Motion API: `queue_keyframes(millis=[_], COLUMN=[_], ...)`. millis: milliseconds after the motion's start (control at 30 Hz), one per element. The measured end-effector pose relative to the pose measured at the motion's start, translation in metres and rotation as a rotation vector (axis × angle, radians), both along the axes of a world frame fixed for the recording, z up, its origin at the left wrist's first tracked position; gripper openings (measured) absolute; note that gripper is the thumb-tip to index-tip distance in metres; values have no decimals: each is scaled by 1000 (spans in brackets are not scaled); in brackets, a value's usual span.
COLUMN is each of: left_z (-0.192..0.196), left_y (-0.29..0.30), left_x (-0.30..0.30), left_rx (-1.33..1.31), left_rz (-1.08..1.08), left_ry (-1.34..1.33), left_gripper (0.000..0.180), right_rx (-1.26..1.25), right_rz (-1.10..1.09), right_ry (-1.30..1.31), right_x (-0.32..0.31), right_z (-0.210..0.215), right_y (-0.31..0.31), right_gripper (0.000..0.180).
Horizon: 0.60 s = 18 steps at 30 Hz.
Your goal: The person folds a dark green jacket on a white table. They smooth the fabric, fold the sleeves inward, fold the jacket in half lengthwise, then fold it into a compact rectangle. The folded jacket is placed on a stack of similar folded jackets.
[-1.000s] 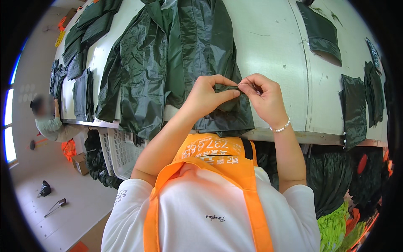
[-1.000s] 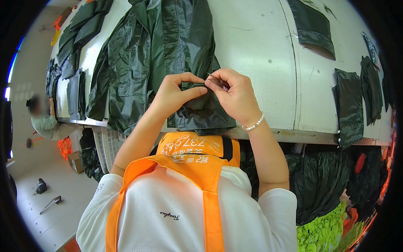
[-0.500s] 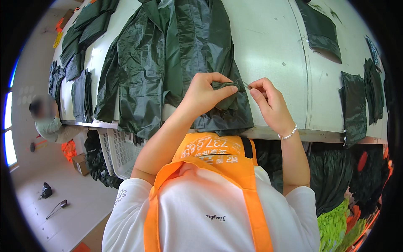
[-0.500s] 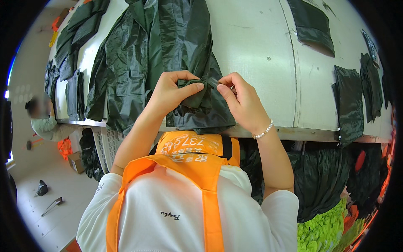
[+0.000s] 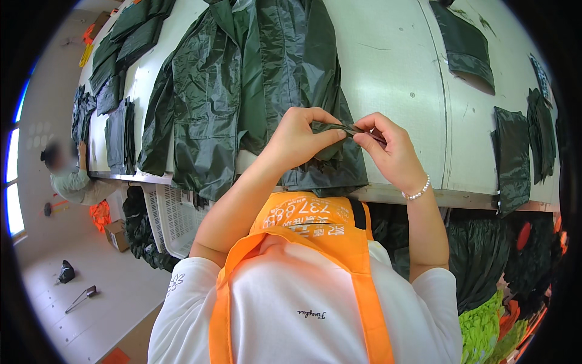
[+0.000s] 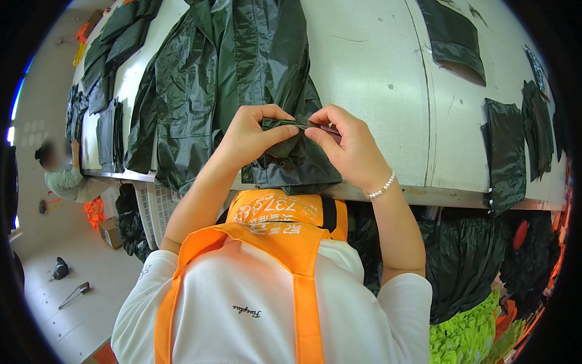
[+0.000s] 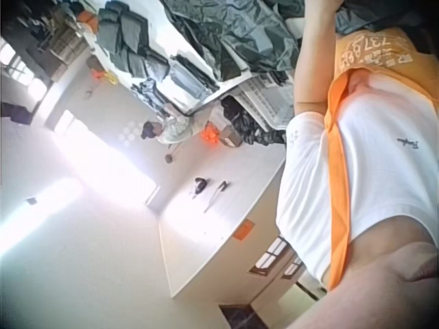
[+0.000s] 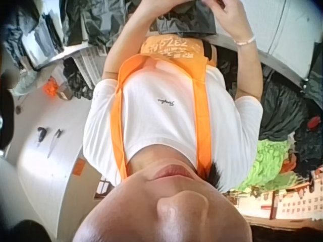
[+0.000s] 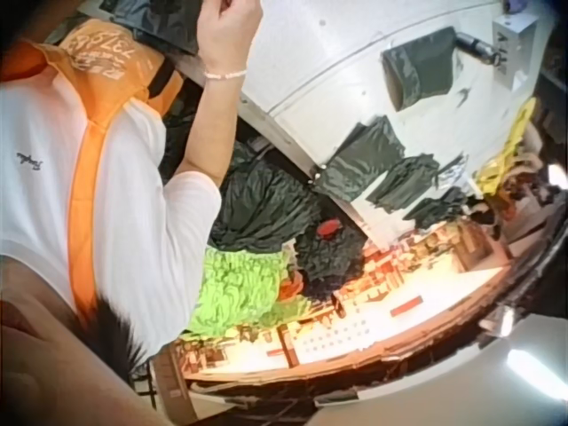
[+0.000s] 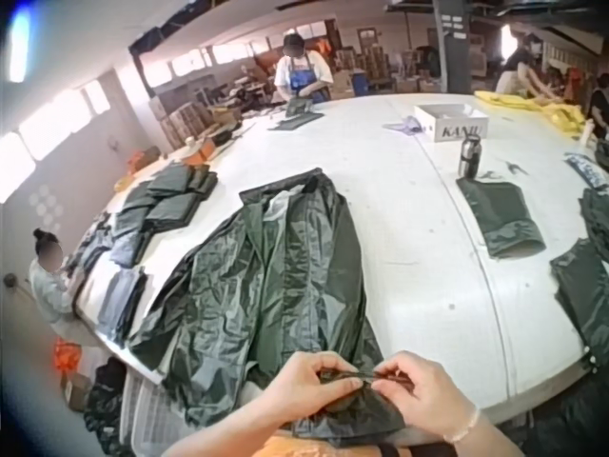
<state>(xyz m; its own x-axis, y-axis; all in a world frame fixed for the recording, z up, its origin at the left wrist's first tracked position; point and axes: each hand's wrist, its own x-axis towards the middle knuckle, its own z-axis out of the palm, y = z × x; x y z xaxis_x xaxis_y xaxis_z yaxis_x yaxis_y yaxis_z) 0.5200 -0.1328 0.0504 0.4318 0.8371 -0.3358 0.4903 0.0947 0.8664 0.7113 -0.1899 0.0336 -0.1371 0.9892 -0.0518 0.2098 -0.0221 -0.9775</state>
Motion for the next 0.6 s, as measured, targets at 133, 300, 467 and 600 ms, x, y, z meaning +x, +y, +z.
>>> queue_keyframes(millis=[133,300,467,600], left_z=[-5,-7,-7,-9], left_y=[0,0,1,1], left_x=[0,0,0,-2], left_rx=[22,57,27,45], left_rz=[-27,-45,-54,-61], left_ry=[-11,-12,23,24], left_gripper=[21,20,21,21], right_rx=[-1,17,27,27], right_rz=[19,24,15,26], right_ry=[11,-11,17,-12], right_x=[-1,-2,-2,-1], right_z=[-2,-1,-3,-4], right_y=[1,3,3,4], right_gripper=[15,15,14,12])
